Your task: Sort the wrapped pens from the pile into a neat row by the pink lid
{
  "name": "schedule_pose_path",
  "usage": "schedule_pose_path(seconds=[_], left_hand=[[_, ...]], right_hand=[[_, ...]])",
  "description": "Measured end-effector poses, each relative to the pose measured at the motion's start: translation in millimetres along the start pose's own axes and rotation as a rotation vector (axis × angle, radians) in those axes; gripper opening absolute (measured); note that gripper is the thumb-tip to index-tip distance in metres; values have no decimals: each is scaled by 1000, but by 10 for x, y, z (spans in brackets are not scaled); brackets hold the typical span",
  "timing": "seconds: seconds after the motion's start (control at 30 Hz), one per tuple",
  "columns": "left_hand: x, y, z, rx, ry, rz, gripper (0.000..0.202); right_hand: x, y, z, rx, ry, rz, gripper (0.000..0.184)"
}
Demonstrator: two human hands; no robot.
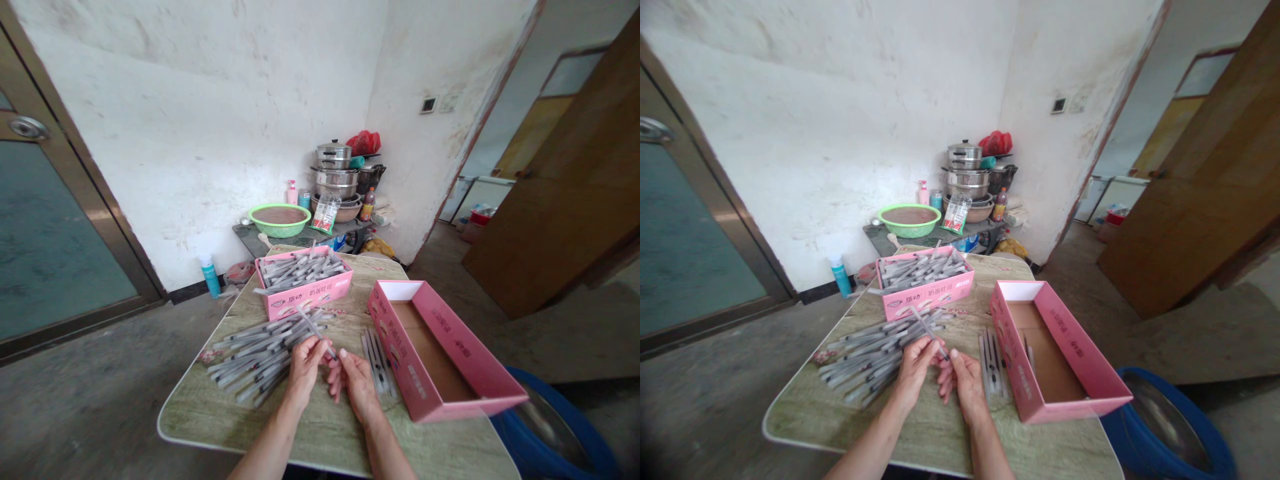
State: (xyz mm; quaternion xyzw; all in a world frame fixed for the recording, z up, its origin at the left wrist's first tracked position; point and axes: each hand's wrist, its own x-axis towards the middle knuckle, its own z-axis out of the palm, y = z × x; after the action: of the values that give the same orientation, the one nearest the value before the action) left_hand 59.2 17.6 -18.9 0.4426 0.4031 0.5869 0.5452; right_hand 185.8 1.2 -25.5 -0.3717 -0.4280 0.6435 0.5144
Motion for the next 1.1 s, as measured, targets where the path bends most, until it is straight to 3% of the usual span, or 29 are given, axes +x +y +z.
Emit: schedule_pose_path(seconds=[0.73, 0.97, 1.1], left_hand=[[-11, 39, 8, -8, 77, -24, 39], [-39, 66, 38, 236, -14, 188, 27], [-57, 97, 51, 282, -25, 233, 23]], right_hand=[[0, -20, -27, 72, 76, -52, 25], [-3, -31, -40, 103, 26, -34, 26], [-12, -47, -38, 106, 18, -20, 26]])
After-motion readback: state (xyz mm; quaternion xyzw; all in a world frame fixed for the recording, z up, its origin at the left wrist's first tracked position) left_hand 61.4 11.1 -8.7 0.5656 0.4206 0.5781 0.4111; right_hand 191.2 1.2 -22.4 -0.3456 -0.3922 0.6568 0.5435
